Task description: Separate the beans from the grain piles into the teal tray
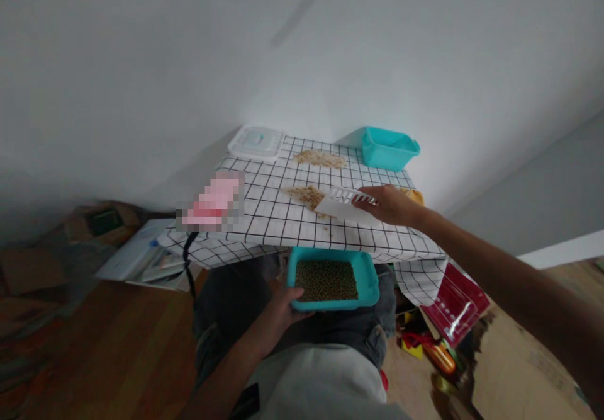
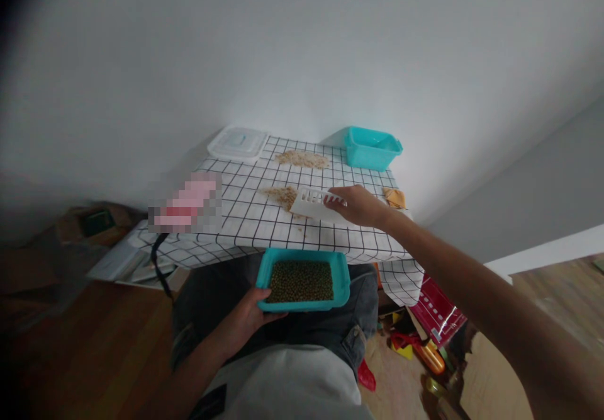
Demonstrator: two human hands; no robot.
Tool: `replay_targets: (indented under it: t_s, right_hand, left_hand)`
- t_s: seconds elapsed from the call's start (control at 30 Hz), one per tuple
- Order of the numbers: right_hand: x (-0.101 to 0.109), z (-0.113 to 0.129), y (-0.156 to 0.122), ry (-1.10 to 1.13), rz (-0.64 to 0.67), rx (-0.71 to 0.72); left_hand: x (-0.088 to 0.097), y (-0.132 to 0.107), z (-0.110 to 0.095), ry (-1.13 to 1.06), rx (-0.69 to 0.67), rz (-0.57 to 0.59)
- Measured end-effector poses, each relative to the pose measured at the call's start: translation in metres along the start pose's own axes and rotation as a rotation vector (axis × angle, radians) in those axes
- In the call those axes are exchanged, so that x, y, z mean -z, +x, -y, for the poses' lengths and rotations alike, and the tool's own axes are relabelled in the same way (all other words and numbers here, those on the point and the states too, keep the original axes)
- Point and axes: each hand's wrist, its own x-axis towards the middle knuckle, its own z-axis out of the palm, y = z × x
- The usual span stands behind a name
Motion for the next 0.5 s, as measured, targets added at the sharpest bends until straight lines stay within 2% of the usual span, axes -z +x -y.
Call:
replay_targets:
  t_s: [0.23, 0.5]
  right_hand:
    - [0.004, -0.009, 0.019, 0.001, -0.013, 0.063]
    - [0.003, -0.010, 0.008, 0.021, -0.002, 0.045]
  left_hand:
    - [0.001, -0.001, 0.000, -0.008, 0.006, -0.020]
    - [0.004, 0.000, 0.003, 0.014, -0.013, 0.003]
